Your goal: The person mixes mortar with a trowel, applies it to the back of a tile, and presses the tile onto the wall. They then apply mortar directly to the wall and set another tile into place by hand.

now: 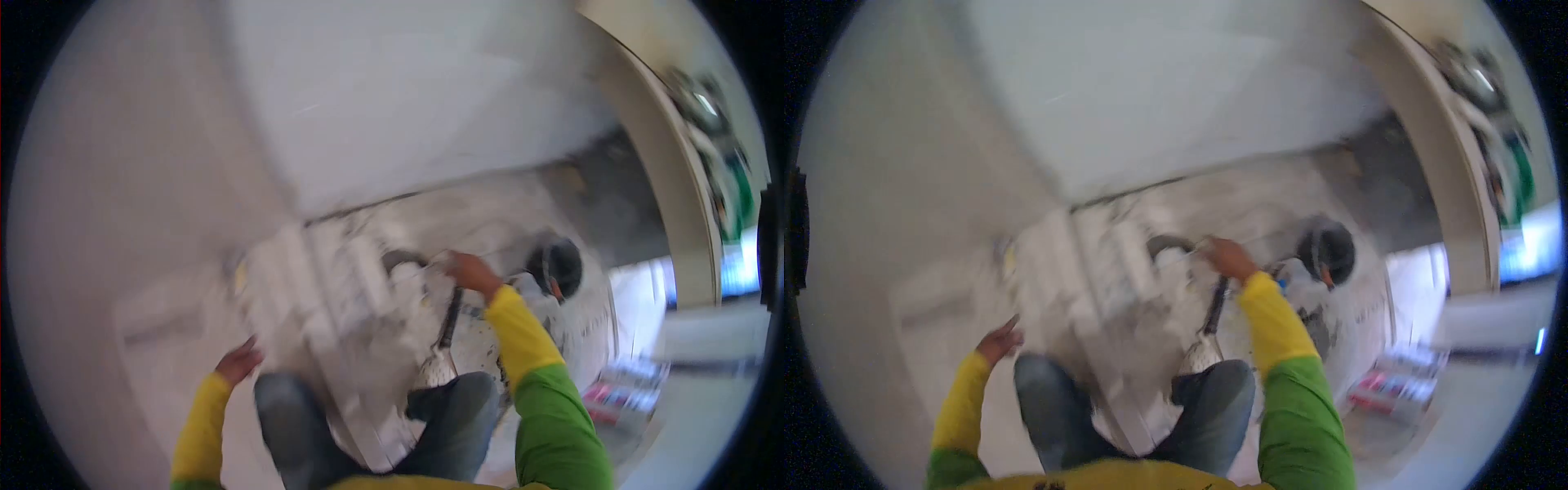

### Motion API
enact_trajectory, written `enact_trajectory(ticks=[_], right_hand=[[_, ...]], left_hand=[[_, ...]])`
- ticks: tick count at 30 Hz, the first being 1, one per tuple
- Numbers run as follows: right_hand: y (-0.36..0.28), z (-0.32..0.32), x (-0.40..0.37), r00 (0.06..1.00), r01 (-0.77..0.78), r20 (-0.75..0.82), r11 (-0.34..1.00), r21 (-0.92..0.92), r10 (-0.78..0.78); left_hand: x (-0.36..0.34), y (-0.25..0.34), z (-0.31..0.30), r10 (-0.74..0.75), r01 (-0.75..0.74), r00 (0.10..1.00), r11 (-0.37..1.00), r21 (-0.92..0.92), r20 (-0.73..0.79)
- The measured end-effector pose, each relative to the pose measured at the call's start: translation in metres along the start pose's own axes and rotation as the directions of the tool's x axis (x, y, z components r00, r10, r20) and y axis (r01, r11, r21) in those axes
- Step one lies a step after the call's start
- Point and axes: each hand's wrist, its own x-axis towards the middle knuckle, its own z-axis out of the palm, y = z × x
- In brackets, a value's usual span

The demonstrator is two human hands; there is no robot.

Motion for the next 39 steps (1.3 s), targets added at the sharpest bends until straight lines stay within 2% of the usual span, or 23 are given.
enact_trajectory(ticks=[1,2,3,4,5,6,7,9,10,11,12,14,17,18,20,21,23,24,27,31,34,36,39], right_hand=[[0.012,0.003,-0.024,0.988,-0.152,0.019,0.981,0.12,0.15],[-0.001,-0.015,-0.053,0.976,-0.193,0.105,0.981,0.015,0.191],[0.022,0.011,-0.089,0.993,-0.111,-0.048,0.989,-0.096,0.107],[0.006,-0.005,-0.113,0.909,-0.304,0.259,0.944,-0.126,0.327],[-0.007,-0.001,-0.151,0.936,-0.263,0.209,0.958,-0.118,0.283],[0.037,0.038,-0.202,0.911,0.175,0.412,0.907,-0.382,-0.002],[0.007,0.029,-0.235,0.855,0.317,0.506,0.889,-0.332,-0.115],[-0.073,0.014,-0.277,0.642,0.052,0.755,0.976,-0.213,0.131],[-0.124,0.007,-0.3,0.622,-0.605,0.717,0.775,0.183,0.315],[-0.166,-0.011,-0.325,0.476,-0.865,0.754,0.087,0.494,0.451],[-0.169,-0.009,-0.334,0.474,-0.868,0.755,0.098,0.486,0.454],[-0.176,0.006,-0.35,0.618,-0.752,0.697,0.533,0.388,0.364],[-0.29,-0.115,-0.286,0.28,-0.779,0.855,0.624,-0.063,0.436],[-0.286,-0.113,-0.284,0.282,-0.784,0.852,0.617,-0.059,0.44],[-0.279,-0.117,-0.271,0.464,-0.469,0.883,0.865,0.178,0.07],[-0.287,-0.125,-0.267,0.474,-0.471,0.877,0.863,0.181,0.075],[-0.345,-0.169,-0.239,0.476,-0.841,0.821,0.437,0.319,0.317],[-0.355,-0.176,-0.234,0.482,-0.841,0.816,0.432,0.327,0.32],[-0.367,-0.187,-0.236,0.608,-0.764,0.721,0.492,0.417,0.333],[-0.366,-0.214,-0.258,0.626,-0.756,0.689,0.5,0.423,0.364],[-0.325,-0.195,-0.291,0.561,-0.743,0.735,0.622,0.245,0.38],[-0.279,-0.141,-0.332,0.747,-0.399,0.588,0.917,0.023,0.311],[-0.295,-0.14,-0.342,0.734,-0.5,0.554,0.865,0.047,0.394]], left_hand=[[-0.022,-0.018,0.023,0.064,-0.066,0.998,0.981,-0.184,-0.015],[-0.061,-0.008,0.047,0.062,-0.064,0.997,0.997,-0.039,-0.045],[-0.088,-0.02,0.083,0.108,-0.06,0.972,0.973,0.225,-0.211],[-0.111,-0.022,0.112,0.191,-0.004,0.922,0.874,0.486,-0.337],[-0.151,0.008,0.134,-0.011,0.188,0.923,0.885,0.427,-0.383],[-0.181,0.039,0.147,-0.196,0.357,0.892,0.859,0.366,-0.408],[-0.199,0.049,0.152,-0.209,0.363,0.884,0.871,0.332,-0.418],[-0.227,0.063,0.154,-0.367,0.503,0.83,0.819,0.277,-0.421],[-0.232,0.06,0.153,-0.376,0.502,0.83,0.825,0.258,-0.412],[-0.231,0.051,0.156,-0.436,0.531,0.827,0.812,0.24,-0.354],[-0.227,0.046,0.155,-0.486,0.557,0.82,0.799,0.226,-0.304],[-0.24,0.037,0.163,-0.49,0.561,0.82,0.792,0.242,-0.296],[-0.256,0.02,0.171,-0.467,0.533,0.835,0.817,0.221,-0.291],[-0.259,0.013,0.171,-0.46,0.522,0.842,0.826,0.211,-0.281],[-0.268,0.004,0.174,-0.446,0.506,0.852,0.837,0.208,-0.274],[-0.271,-0.001,0.173,-0.434,0.481,0.869,0.854,0.199,-0.239],[-0.27,-0.016,0.176,-0.412,0.449,0.888,0.871,0.198,-0.204],[-0.266,-0.027,0.178,-0.363,0.397,0.916,0.886,0.239,-0.174],[-0.278,-0.036,0.167,-0.296,0.305,0.952,0.903,0.302,-0.079],[-0.293,-0.031,0.149,-0.194,0.202,0.979,0.925,0.323,-0.057],[-0.311,0.003,0.131,-0.141,0.123,0.989,0.938,0.325,0.034],[-0.28,-0.012,0.13,-0.208,0.189,0.978,0.911,0.365,0.012],[-0.226,-0.059,0.131,-0.268,0.258,0.963,0.902,0.347,-0.018]])
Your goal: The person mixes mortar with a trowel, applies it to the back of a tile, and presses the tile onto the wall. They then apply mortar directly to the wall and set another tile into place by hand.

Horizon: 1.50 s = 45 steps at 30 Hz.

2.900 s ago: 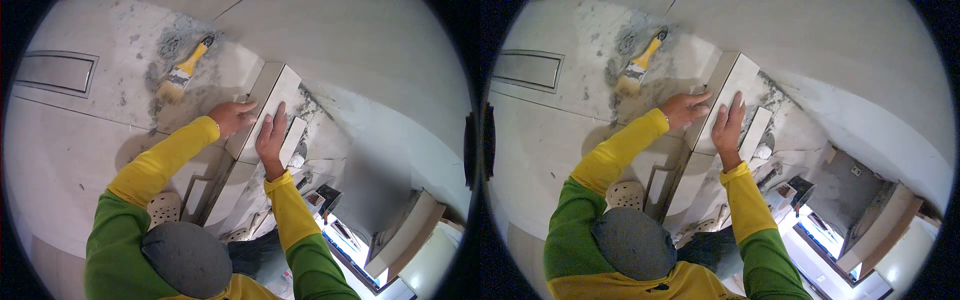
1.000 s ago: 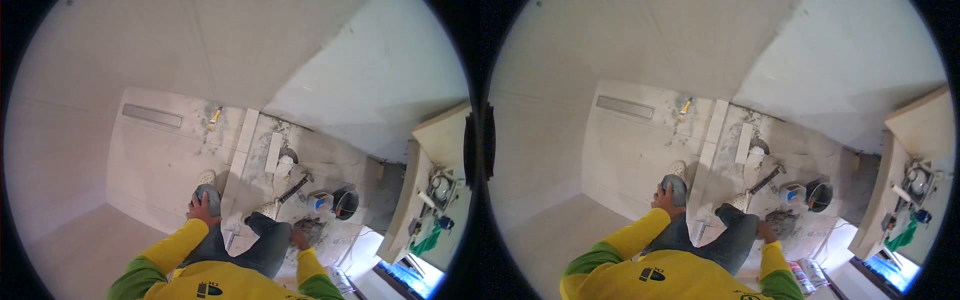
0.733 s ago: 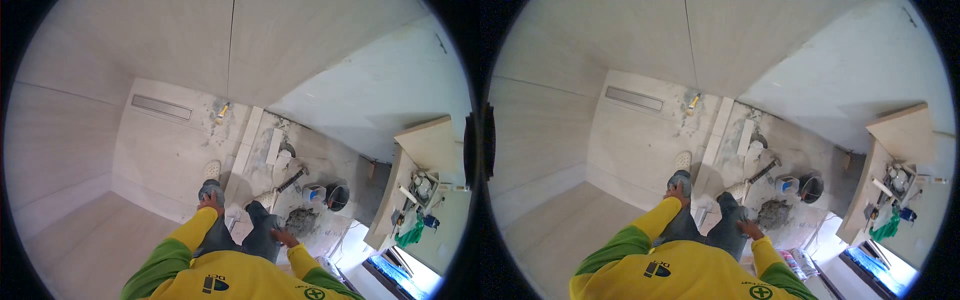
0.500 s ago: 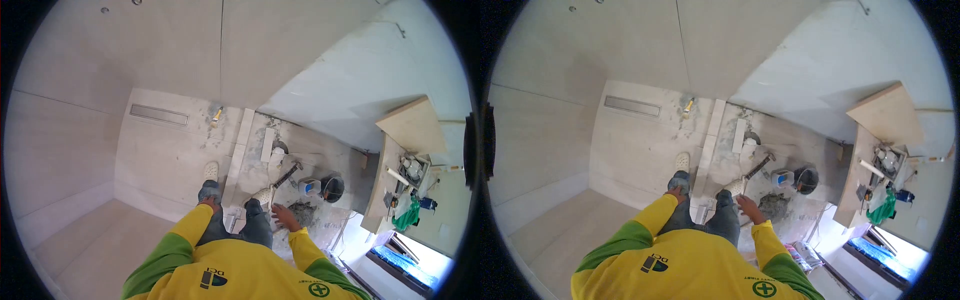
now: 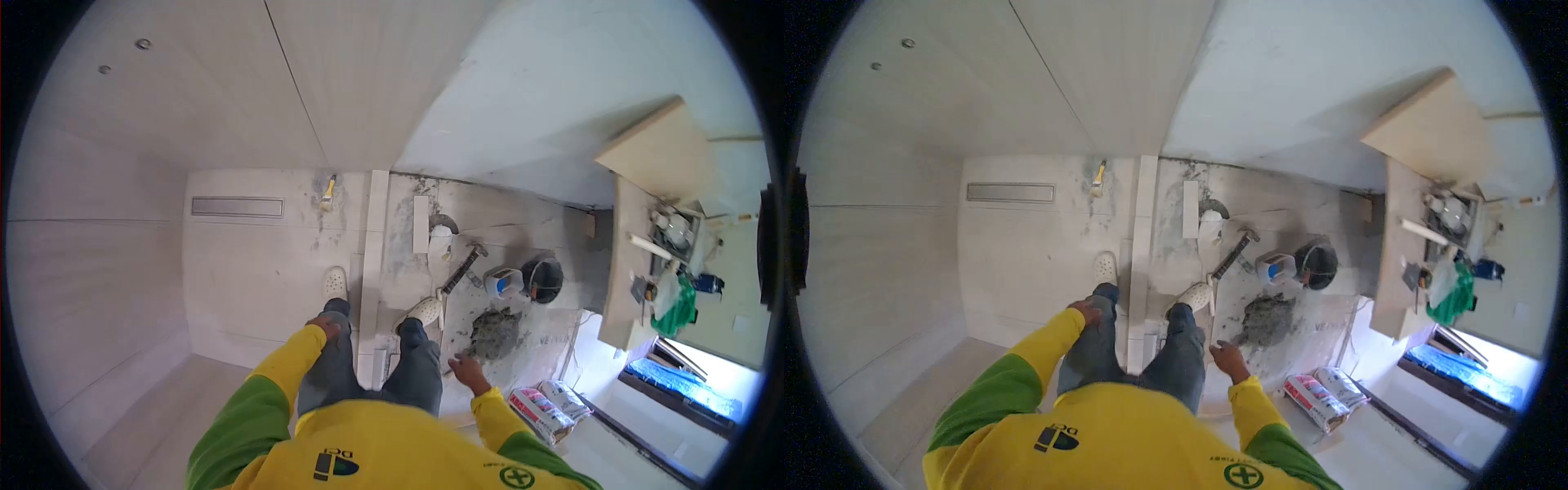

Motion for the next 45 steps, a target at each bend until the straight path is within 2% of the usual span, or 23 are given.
enact_trajectory(ticks=[1,2,3,4,5,6,8,9,10,11,12,13,14,16,17,19,21,26,29,33,37,39,45], right_hand=[[-0.005,0.003,0.018,0.997,-0.068,-0.038,0.995,0.068,0.071],[0.005,0.021,0.045,0.99,-0.062,-0.118,0.992,0.11,0.075],[0.012,0.036,0.079,0.992,-0.066,-0.097,0.992,0.104,0.076],[0.016,0.051,0.123,0.98,0.027,-0.2,0.997,0.074,-0.012],[0.018,0.069,0.164,0.952,0.111,-0.29,0.993,0.038,-0.096],[0.007,0.077,0.201,0.968,0.113,-0.235,0.988,0.104,-0.086],[-0.017,0.085,0.298,0.967,0.179,-0.208,0.973,0.144,-0.147],[-0.022,0.097,0.345,0.952,0.237,-0.229,0.964,0.124,-0.204],[-0.028,0.108,0.392,0.908,0.337,-0.298,0.935,0.109,-0.293],[-0.035,0.122,0.434,0.855,0.425,-0.367,0.901,0.09,-0.367],[-0.053,0.126,0.468,0.859,0.43,-0.349,0.897,0.098,-0.374],[-0.075,0.125,0.498,0.861,0.439,-0.333,0.892,0.103,-0.385],[-0.091,0.128,0.529,0.848,0.46,-0.348,0.881,0.108,-0.4],[-0.113,0.14,0.578,0.833,0.478,-0.369,0.872,0.103,-0.413],[-0.123,0.144,0.598,0.795,0.509,-0.446,0.852,0.121,-0.411],[-0.143,0.147,0.622,0.748,0.537,-0.528,0.834,0.125,-0.402],[-0.157,0.144,0.631,0.839,0.458,-0.447,0.845,0.276,-0.309],[-0.164,0.145,0.643,0.862,0.419,-0.421,0.866,0.274,-0.283],[-0.167,0.146,0.644,0.861,0.399,-0.432,0.883,0.246,-0.269],[-0.176,0.144,0.633,0.876,0.344,-0.416,0.921,0.184,-0.244],[-0.174,0.146,0.637,0.896,0.337,-0.381,0.907,0.251,-0.228],[-0.17,0.15,0.641,0.858,0.395,-0.446,0.882,0.257,-0.254],[-0.166,0.15,0.648,0.84,0.453,-0.464,0.834,0.314,-0.281]], left_hand=[[0.034,-0.003,-0.006,0.024,-0.026,0.999,0.999,-0.041,-0.036],[0.048,0.012,-0.025,-0.04,0.037,0.995,0.999,-0.039,-0.091],[0.065,0.029,-0.048,-0.106,0.101,0.984,0.994,-0.038,-0.146],[0.15,-0.001,-0.037,-0.043,0.049,0.984,0.998,0.035,-0.174],[0.216,-0.018,-0.042,0.198,-0.157,0.978,0.908,0.389,-0.068],[0.247,-0.001,-0.059,-0.034,0.042,0.973,0.999,0.026,-0.23],[0.36,-0.015,-0.071,0.042,-0.037,0.955,0.999,0.022,-0.295],[0.366,0.008,-0.096,0.081,-0.09,0.948,0.996,-0.014,-0.307],[0.417,0.005,-0.102,0.163,-0.148,0.917,0.987,0.07,-0.363],[0.439,0.017,-0.117,0.173,-0.185,0.911,0.983,0.005,-0.375],[0.456,0.03,-0.134,0.184,-0.224,0.904,0.972,-0.063,-0.387],[0.489,0.031,-0.143,0.272,-0.309,0.843,0.951,-0.004,-0.465],[0.515,0.038,-0.152,0.3,-0.382,0.831,0.92,-0.087,-0.468],[0.554,0.054,-0.164,0.207,-0.386,0.865,0.856,-0.342,-0.458],[0.563,0.06,-0.164,0.216,-0.399,0.858,0.85,-0.343,-0.465],[0.572,0.069,-0.165,0.28,-0.491,0.871,0.55,-0.676,-0.405],[0.585,0.07,-0.168,0.374,-0.491,0.865,0.489,-0.721,-0.335],[0.601,0.063,-0.164,0.449,-0.511,0.826,0.343,-0.789,-0.34],[0.617,0.058,-0.158,0.457,-0.586,0.798,0.441,-0.68,-0.392],[0.616,0.06,-0.16,0.439,-0.498,0.831,0.315,-0.808,-0.342],[0.598,0.061,-0.161,0.422,-0.551,0.822,0.419,-0.722,-0.383],[0.598,0.06,-0.16,0.415,-0.548,0.827,0.448,-0.706,-0.379],[0.614,0.064,-0.153,0.48,-0.722,0.692,0.444,-0.53,-0.54]])
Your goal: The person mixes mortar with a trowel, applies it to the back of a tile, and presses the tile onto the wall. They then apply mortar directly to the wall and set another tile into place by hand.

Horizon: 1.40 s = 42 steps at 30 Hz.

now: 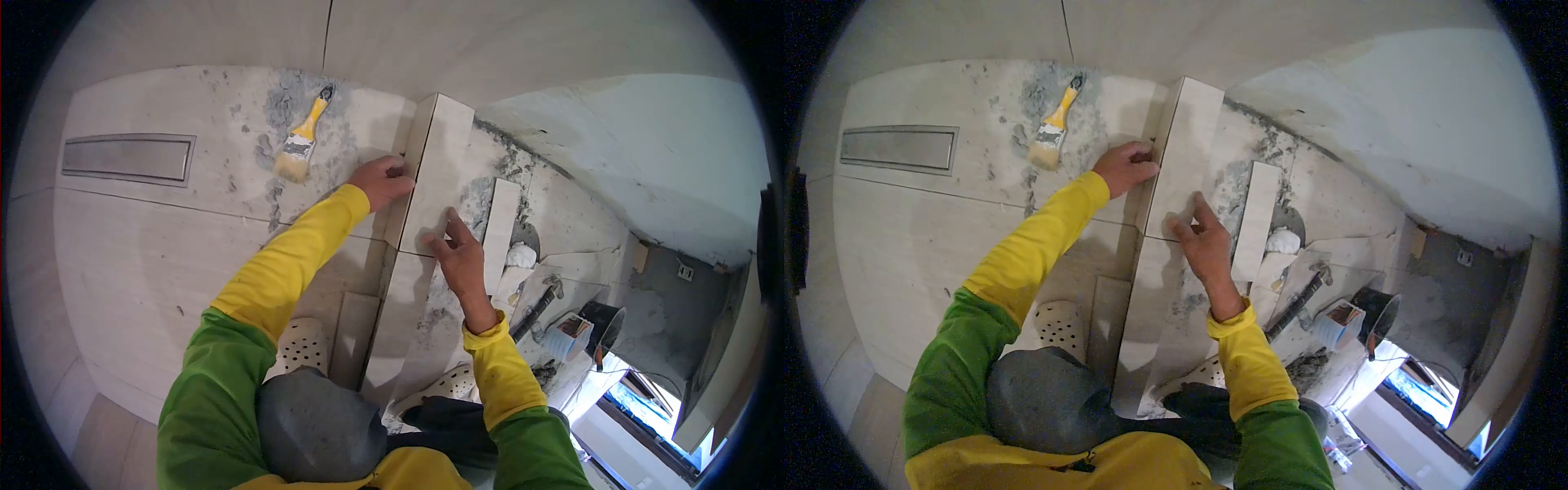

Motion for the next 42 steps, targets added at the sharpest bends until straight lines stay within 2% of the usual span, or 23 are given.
enact_trajectory(ticks=[2,5,10,12,14,17,19,22,26,30,32,33,34,36,40,42], right_hand=[[0.003,0.0,0.002,1.0,-0.018,-0.004,0.999,0.041,0.018],[0.01,0.003,0.004,0.999,-0.039,-0.014,0.994,0.102,0.04],[0.004,0.0,0.003,0.993,-0.113,-0.005,0.986,0.126,0.115],[0.0,-0.002,0.003,0.989,-0.144,0.055,0.985,0.1,0.139],[0.0,-0.003,0.003,0.989,-0.141,0.059,0.986,0.094,0.136],[-0.003,-0.004,0.002,0.993,-0.115,0.042,0.992,0.053,0.113],[-0.002,-0.004,0.001,0.995,-0.095,0.019,0.995,0.017,0.095],[0.007,-0.003,0.002,0.997,-0.077,0.029,0.993,0.094,0.075],[0.005,-0.005,0.001,0.997,-0.063,0.047,0.997,0.037,0.061],[0.003,-0.007,0.001,0.994,-0.065,0.082,0.997,-0.033,0.068],[0.003,-0.004,0.001,0.995,-0.051,0.083,0.999,0.014,0.05],[0.004,-0.004,0.001,0.996,-0.043,0.076,0.997,0.059,0.038],[0.007,-0.004,0.001,0.996,-0.042,0.079,0.998,0.055,0.037],[0.013,-0.004,0.003,0.996,0.014,0.09,0.999,0.048,-0.019],[-0.002,-0.005,0.0,0.992,-0.04,0.123,0.999,0.023,0.036],[-0.003,-0.005,0.001,0.989,-0.07,0.137,0.995,0.072,0.06]], left_hand=[[-0.012,0.029,0.007,-0.016,0.045,0.991,0.974,0.222,-0.134],[-0.014,0.036,0.016,0.015,0.027,0.981,0.977,0.212,-0.194],[-0.01,0.045,0.026,0.006,0.065,0.977,0.943,0.327,-0.214],[-0.009,0.042,0.029,0.011,0.069,0.976,0.932,0.355,-0.218],[-0.01,0.044,0.032,0.085,0.005,0.977,0.908,0.418,-0.198],[-0.016,0.051,0.034,0.056,0.034,0.985,0.869,0.494,-0.165],[-0.017,0.052,0.035,0.05,0.031,0.987,0.869,0.494,-0.15],[-0.018,0.049,0.036,0.067,0.011,0.988,0.867,0.498,-0.139],[-0.019,0.041,0.033,0.063,0.019,0.985,0.882,0.47,-0.159],[-0.019,0.023,0.008,0.103,-0.02,0.98,0.9,0.434,-0.168],[-0.02,0.012,-0.01,0.161,-0.071,0.97,0.905,0.419,-0.184],[-0.022,0.006,-0.018,0.148,-0.094,0.978,0.94,0.327,-0.146],[-0.021,0.0,-0.023,0.148,-0.093,0.978,0.942,0.323,-0.15],[-0.017,-0.012,-0.031,0.007,-0.01,0.999,0.998,-0.066,-0.047],[-0.022,-0.001,-0.032,-0.082,0.083,0.996,0.997,0.007,-0.016],[-0.02,-0.006,-0.032,0.082,-0.071,0.994,0.988,0.134,-0.076]])
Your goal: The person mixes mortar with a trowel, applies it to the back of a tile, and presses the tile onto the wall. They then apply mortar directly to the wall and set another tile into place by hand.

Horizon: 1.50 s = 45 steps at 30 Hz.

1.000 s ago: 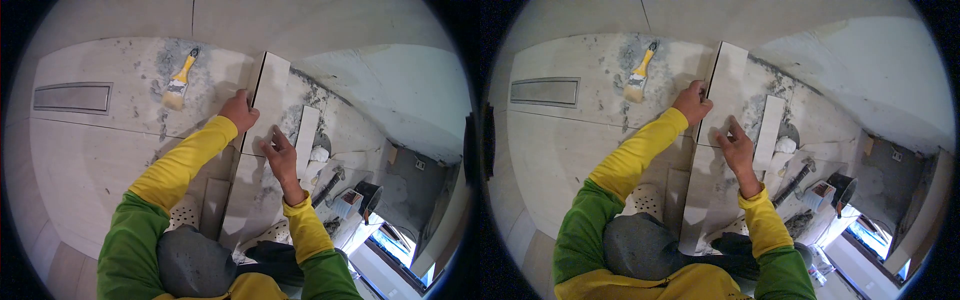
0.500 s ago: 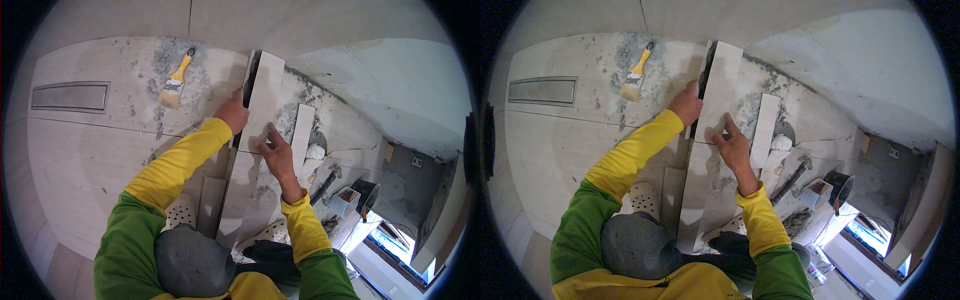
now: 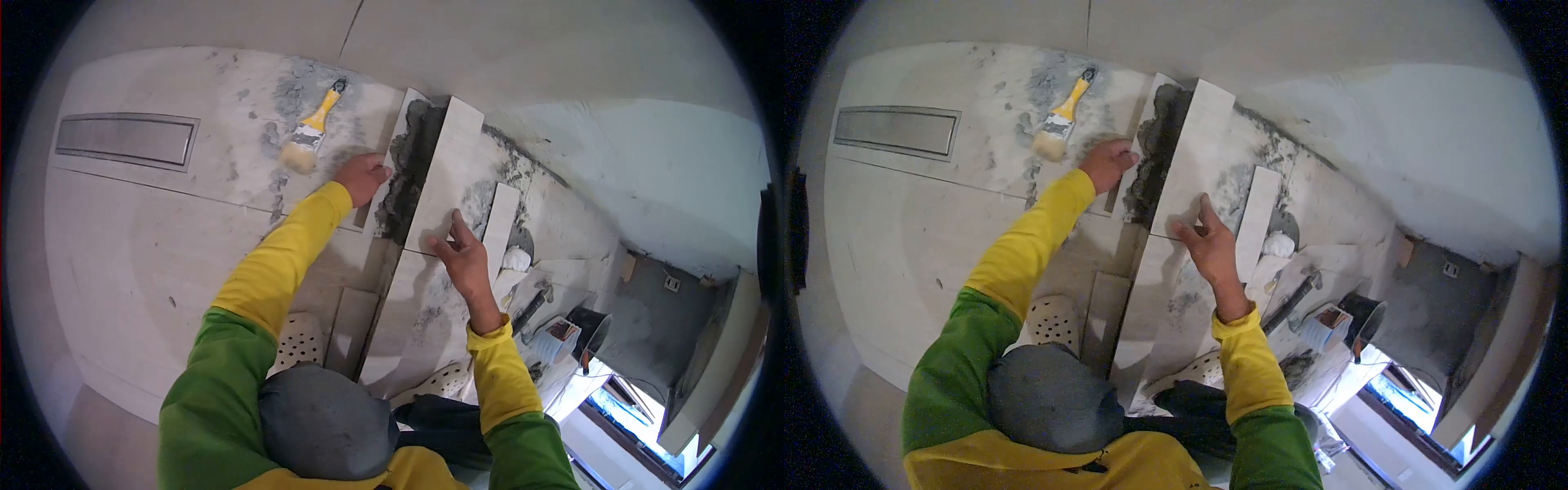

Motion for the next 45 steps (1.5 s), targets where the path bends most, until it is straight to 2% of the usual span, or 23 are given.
enact_trajectory(ticks=[4,6,14,16,18,20,21,22,24,25,27,28,29,30,32,34,35,36,38,40,42,44,45], right_hand=[[0.006,0.0,0.0,0.998,-0.058,-0.007,0.997,0.052,0.059],[0.004,-0.002,-0.001,0.998,-0.056,0.001,0.996,-0.071,0.056],[-0.003,-0.005,0.0,0.996,-0.072,0.035,0.991,-0.115,0.077],[-0.002,-0.017,0.0,0.996,-0.078,0.037,0.99,-0.115,0.083],[-0.008,-0.039,-0.005,0.996,0.007,0.09,0.953,-0.302,0.021],[-0.014,-0.076,-0.023,0.995,0.024,0.098,0.915,-0.403,0.017],[-0.014,-0.097,-0.035,0.993,0.032,0.117,0.856,-0.516,0.033],[-0.009,-0.121,-0.048,0.997,0.024,0.078,0.868,-0.496,0.017],[0.006,-0.169,-0.085,0.993,-0.027,0.064,0.712,-0.702,0.101],[0.02,-0.191,-0.105,0.995,-0.079,-0.005,0.73,-0.679,0.104],[0.06,-0.244,-0.16,0.999,-0.048,-0.024,0.581,-0.812,0.048],[0.082,-0.265,-0.196,0.991,-0.082,-0.126,0.571,-0.817,-0.037],[0.097,-0.288,-0.229,0.959,-0.279,-0.249,0.61,-0.742,0.136],[0.119,-0.308,-0.266,0.917,-0.354,-0.385,0.656,-0.666,0.104],[0.179,-0.334,-0.351,0.816,-0.474,-0.567,0.696,-0.54,0.116],[0.243,-0.348,-0.421,0.547,-0.465,-0.837,0.82,-0.335,-0.031],[0.218,-0.338,-0.457,0.423,-0.532,-0.889,0.842,-0.089,0.174],[0.237,-0.337,-0.49,0.388,-0.536,-0.902,0.842,-0.053,0.19],[0.31,-0.322,-0.531,0.217,-0.753,-0.933,0.657,0.028,0.288],[0.373,-0.283,-0.56,0.132,-0.893,-0.879,0.439,0.096,0.459],[0.451,-0.227,-0.588,0.299,-0.88,-0.82,0.473,-0.04,0.488],[0.544,-0.169,-0.601,0.253,-0.857,-0.749,0.502,0.121,0.612],[0.521,-0.149,-0.601,0.149,-0.852,-0.771,0.476,0.217,0.619]], left_hand=[[0.002,-0.011,0.001,-0.009,0.012,1.0,0.994,0.109,-0.03],[-0.016,0.01,-0.02,0.088,-0.069,0.991,0.981,0.184,-0.101],[-0.078,0.015,-0.088,0.108,-0.157,0.98,0.937,-0.312,-0.17],[-0.093,0.015,-0.095,-0.082,0.014,0.988,0.891,-0.455,-0.129],[-0.106,0.026,-0.092,-0.065,-0.01,0.988,0.875,-0.485,-0.137],[-0.118,0.046,-0.09,-0.16,0.097,0.983,0.86,-0.5,-0.084],[-0.12,0.05,-0.081,-0.08,0.025,0.994,0.84,-0.541,-0.079],[-0.122,0.059,-0.075,-0.048,0.013,0.997,0.856,-0.517,-0.055],[-0.122,0.08,-0.058,-0.003,0.013,1.0,0.895,-0.447,0.022],[-0.121,0.086,-0.051,0.047,-0.028,0.997,0.947,-0.32,0.053],[-0.115,0.108,-0.029,0.079,-0.059,0.983,0.991,-0.124,0.165],[-0.115,0.133,-0.012,0.057,-0.047,0.972,0.998,-0.047,0.229],[-0.114,0.155,0.018,0.119,-0.07,0.939,0.984,-0.161,0.324],[-0.114,0.175,0.046,0.168,-0.058,0.899,0.961,-0.27,0.405],[-0.11,0.201,0.097,0.124,0.008,0.825,0.973,-0.232,0.551],[-0.11,0.235,0.154,0.084,0.025,0.726,0.989,-0.148,0.683],[-0.119,0.26,0.147,0.071,0.011,0.672,0.994,-0.105,0.737],[-0.125,0.278,0.178,0.072,-0.006,0.646,0.996,-0.089,0.76],[-0.138,0.3,0.232,0.045,0.005,0.569,0.998,-0.058,0.821],[-0.145,0.298,0.276,0.072,-0.092,0.531,0.995,-0.027,0.844],[-0.16,0.299,0.317,0.048,-0.081,0.465,0.997,-0.012,0.884],[-0.176,0.299,0.361,0.016,-0.161,0.453,0.985,0.065,0.892],[-0.186,0.294,0.385,0.017,-0.1,0.443,0.994,0.031,0.897]])
